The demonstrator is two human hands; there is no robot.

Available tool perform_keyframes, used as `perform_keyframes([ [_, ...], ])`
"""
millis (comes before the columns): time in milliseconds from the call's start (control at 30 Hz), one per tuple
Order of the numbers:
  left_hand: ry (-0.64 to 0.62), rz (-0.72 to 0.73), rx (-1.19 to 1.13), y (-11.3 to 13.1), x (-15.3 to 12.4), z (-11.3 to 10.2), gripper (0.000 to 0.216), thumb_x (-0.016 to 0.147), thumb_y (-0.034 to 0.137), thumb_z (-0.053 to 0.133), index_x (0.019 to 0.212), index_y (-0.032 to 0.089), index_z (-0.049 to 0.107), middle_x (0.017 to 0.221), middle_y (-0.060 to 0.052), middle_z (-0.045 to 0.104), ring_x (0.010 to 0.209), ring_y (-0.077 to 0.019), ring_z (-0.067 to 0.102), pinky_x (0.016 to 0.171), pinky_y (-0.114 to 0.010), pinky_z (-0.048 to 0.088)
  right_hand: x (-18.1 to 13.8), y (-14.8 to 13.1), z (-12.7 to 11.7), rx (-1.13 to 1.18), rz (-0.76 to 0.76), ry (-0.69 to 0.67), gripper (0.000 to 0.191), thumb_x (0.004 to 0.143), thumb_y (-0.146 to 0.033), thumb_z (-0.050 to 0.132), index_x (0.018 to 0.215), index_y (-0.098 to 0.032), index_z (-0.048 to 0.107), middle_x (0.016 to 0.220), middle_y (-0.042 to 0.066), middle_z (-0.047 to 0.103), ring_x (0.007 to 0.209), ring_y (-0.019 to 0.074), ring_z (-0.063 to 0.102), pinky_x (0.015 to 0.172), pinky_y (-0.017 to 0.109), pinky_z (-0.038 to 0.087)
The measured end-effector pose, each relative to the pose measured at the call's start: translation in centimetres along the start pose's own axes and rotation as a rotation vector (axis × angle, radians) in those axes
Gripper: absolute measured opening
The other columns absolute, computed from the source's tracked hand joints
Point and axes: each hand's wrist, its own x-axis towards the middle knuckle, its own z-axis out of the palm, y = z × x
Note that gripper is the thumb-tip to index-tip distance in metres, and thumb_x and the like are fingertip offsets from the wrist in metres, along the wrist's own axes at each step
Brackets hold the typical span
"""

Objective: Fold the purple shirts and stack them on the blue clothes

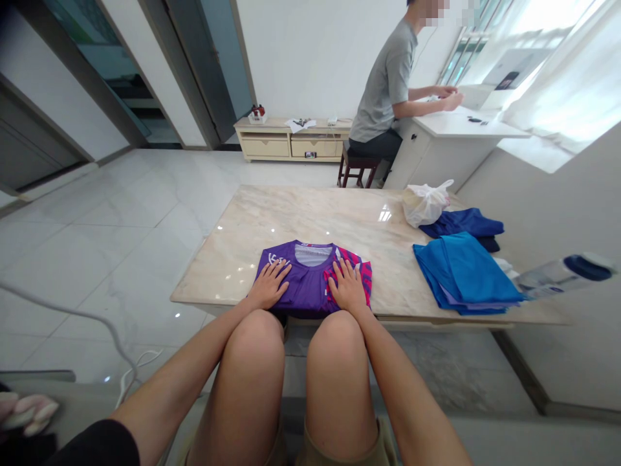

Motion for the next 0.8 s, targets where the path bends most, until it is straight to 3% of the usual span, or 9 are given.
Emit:
perform_keyframes([
  [333, -0.004, 0.009, -0.014, -0.2, 0.08, 0.16, 0.063, 0.114, 0.044, 0.039, 0.175, 0.027, 0.046, 0.183, -0.008, 0.04, 0.172, -0.0305, 0.031, 0.141, -0.057, 0.027, 0.01, 0.2, 0.19, 0.014, -0.012, 0.013, 0.066, 0.115, -0.044, 0.036, 0.174, -0.017, 0.048, 0.184, 0.013, 0.035, 0.17, 0.0339, 0.032, 0.138, 0.059, 0.024],
  [800, 0.007, -0.009, -0.028, 0.07, 0.0, -0.02, 0.063, 0.113, 0.045, 0.044, 0.174, 0.029, 0.047, 0.183, -0.007, 0.041, 0.171, -0.03, 0.032, 0.141, -0.055, 0.025, -0.01, 0.09, 0.05, 0.0, -0.006, 0.02, 0.065, 0.115, -0.044, 0.038, 0.174, -0.018, 0.049, 0.183, 0.013, 0.038, 0.169, 0.0339, 0.033, 0.137, 0.058, 0.026],
])
